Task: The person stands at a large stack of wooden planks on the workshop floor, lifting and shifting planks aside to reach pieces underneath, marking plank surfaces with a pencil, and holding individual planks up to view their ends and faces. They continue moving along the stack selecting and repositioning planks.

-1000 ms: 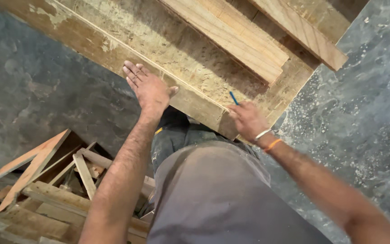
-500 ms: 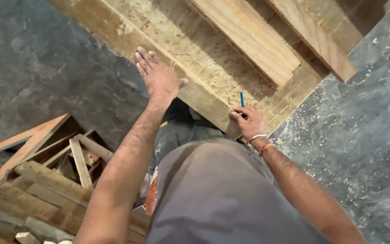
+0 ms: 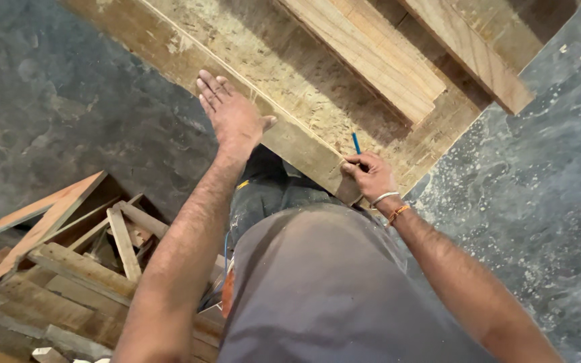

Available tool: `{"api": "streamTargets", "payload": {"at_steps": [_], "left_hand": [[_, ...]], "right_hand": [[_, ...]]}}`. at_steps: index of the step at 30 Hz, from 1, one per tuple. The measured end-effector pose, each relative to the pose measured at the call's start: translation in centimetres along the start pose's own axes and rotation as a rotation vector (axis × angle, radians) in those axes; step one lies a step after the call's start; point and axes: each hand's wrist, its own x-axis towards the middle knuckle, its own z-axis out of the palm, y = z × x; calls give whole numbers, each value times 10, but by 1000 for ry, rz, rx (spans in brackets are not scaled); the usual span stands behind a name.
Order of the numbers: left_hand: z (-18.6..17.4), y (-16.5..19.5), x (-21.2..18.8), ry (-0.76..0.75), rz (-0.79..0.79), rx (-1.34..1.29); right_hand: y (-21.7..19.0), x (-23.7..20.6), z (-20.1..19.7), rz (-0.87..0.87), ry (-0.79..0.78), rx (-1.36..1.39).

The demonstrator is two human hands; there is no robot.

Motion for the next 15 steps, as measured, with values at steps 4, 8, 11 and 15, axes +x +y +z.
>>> {"api": "streamTargets", "payload": {"at_steps": [4,8,11,15], "left_hand": [[-1,2,0,-17,-1,37],[-2,3,1,-20,-5,66],[-2,5,3,-4,-16,89],[-1,5,7,13,-15,132]], "right_hand": [[2,1,-3,-38,-6,-44],[2,-2,-3,-83,29,-110],[-7,0,-3,-117,23,-429],[-34,31,5,-323,32,-564]]}}
